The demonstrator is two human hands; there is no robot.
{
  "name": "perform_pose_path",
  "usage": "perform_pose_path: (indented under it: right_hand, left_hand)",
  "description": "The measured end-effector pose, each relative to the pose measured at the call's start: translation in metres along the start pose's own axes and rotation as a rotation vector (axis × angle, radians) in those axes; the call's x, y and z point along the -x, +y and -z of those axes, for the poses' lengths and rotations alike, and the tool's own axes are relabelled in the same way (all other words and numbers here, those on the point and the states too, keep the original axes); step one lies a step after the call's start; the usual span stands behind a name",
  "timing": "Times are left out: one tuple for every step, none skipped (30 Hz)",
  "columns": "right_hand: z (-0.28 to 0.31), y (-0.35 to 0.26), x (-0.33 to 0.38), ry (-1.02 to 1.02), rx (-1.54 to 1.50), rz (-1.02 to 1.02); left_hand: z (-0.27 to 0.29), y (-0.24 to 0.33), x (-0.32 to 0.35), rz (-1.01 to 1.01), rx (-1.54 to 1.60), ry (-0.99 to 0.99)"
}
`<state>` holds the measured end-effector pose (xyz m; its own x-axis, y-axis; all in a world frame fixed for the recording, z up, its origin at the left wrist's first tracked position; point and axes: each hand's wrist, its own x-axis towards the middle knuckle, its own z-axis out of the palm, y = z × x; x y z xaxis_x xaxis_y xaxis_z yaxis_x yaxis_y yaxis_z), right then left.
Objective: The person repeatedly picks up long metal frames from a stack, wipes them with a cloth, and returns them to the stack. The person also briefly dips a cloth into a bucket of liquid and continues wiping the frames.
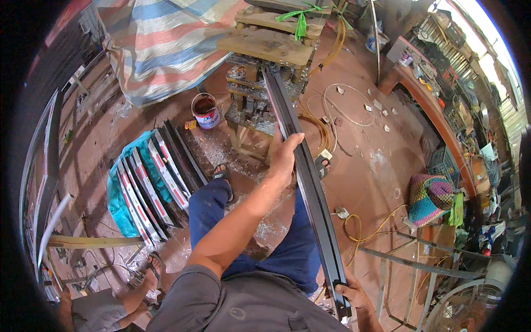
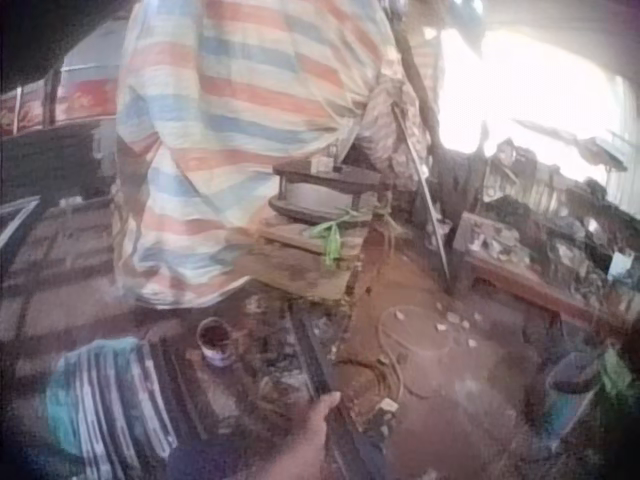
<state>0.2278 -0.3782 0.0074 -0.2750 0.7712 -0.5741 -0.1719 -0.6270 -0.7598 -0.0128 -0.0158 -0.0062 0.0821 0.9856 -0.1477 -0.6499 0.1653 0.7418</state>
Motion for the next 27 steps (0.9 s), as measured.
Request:
perform_pose_path:
  right_hand:
    - [-0.001, -0.003, -0.003, -0.020, -0.059, -0.001]
    - [-0.002, -0.004, -0.007, 0.003, -0.077, -0.022]
    - [-0.001, -0.005, -0.010, 0.009, -0.097, -0.034]
    - [-0.001, -0.005, -0.012, 0.011, -0.119, -0.034]
    - [0.000, -0.006, -0.013, 0.027, -0.111, -0.054]
    - [0.000, -0.006, -0.014, 0.038, -0.103, -0.059]
    - [0.001, -0.006, -0.014, 0.044, -0.101, -0.046]
    - [0.001, -0.007, -0.014, 0.050, -0.109, -0.060]
    - [0.001, -0.007, -0.014, 0.052, -0.121, -0.056]
    - [0.000, -0.008, -0.013, 0.056, -0.134, -0.053]
    - [0.000, -0.009, -0.012, 0.045, -0.138, -0.053]
    - [-0.001, -0.011, -0.011, 0.036, -0.144, -0.053]
    - [-0.002, -0.013, -0.010, 0.031, -0.157, -0.034]
    - [-0.003, -0.015, -0.008, 0.048, -0.149, -0.055]
    - [-0.004, -0.018, -0.006, 0.065, -0.147, -0.058]
    - [-0.004, -0.021, -0.004, 0.074, -0.149, -0.050]
    - [-0.004, -0.025, -0.002, 0.100, -0.163, -0.069]
    - [-0.004, -0.028, 0.000, 0.117, -0.182, -0.074]
    - [-0.004, -0.031, 0.000, 0.116, -0.202, -0.082]
    - [-0.003, -0.034, 0.000, 0.123, -0.179, -0.088]
    - [-0.003, -0.035, -0.001, 0.135, -0.152, -0.094]
    - [-0.003, -0.035, -0.002, 0.132, -0.127, -0.096]
    - [-0.003, -0.035, -0.004, 0.144, -0.113, -0.075]
    - [-0.005, -0.033, -0.004, 0.134, -0.095, -0.079]
    - [-0.005, -0.031, -0.005, 0.142, -0.090, -0.065]
    - [-0.006, -0.030, -0.004, 0.122, -0.082, -0.056]
    - [-0.006, -0.029, -0.004, 0.127, -0.101, -0.069]
  left_hand:
    - [-0.002, 0.001, -0.005, -0.019, -0.035, 0.012]
    - [-0.003, 0.001, -0.010, -0.039, -0.069, 0.026]
    - [-0.003, 0.001, -0.013, -0.093, -0.093, 0.012]
    - [-0.002, 0.001, -0.016, -0.041, -0.124, 0.029]
    - [0.000, 0.002, -0.018, -0.024, -0.145, 0.018]
    - [0.001, 0.001, -0.019, -0.027, -0.160, 0.018]
    - [0.002, -0.001, -0.020, 0.002, -0.196, 0.024]
    - [0.002, -0.003, -0.020, 0.012, -0.227, 0.040]
    - [0.002, -0.004, -0.020, 0.041, -0.257, 0.057]
    - [0.002, -0.006, -0.020, 0.009, -0.267, 0.056]
    - [0.002, -0.006, -0.020, -0.005, -0.275, 0.053]
    - [0.001, -0.007, -0.020, -0.003, -0.280, 0.049]
    - [0.000, -0.008, -0.020, -0.004, -0.261, 0.055]
    - [-0.001, -0.008, -0.021, 0.008, -0.240, 0.062]
    - [-0.003, -0.007, -0.021, 0.004, -0.210, 0.066]
    - [-0.005, -0.008, -0.022, -0.027, -0.237, 0.099]
    - [-0.006, -0.008, -0.023, -0.036, -0.238, 0.091]
    - [-0.008, -0.007, -0.023, -0.046, -0.241, 0.083]
    - [-0.008, -0.007, -0.023, -0.058, -0.243, 0.076]
    - [-0.008, -0.007, -0.023, -0.042, -0.244, 0.073]
    - [-0.008, -0.007, -0.023, -0.027, -0.245, 0.070]
    - [-0.008, -0.006, -0.023, -0.017, -0.244, 0.054]
    - [-0.007, -0.006, -0.023, -0.015, -0.207, 0.051]
    - [-0.006, -0.006, -0.023, -0.017, -0.168, 0.039]
    - [-0.006, -0.006, -0.022, -0.002, -0.132, 0.051]
    - [-0.006, -0.007, -0.022, -0.063, -0.152, 0.065]
    - [-0.007, -0.008, -0.022, -0.102, -0.179, 0.099]
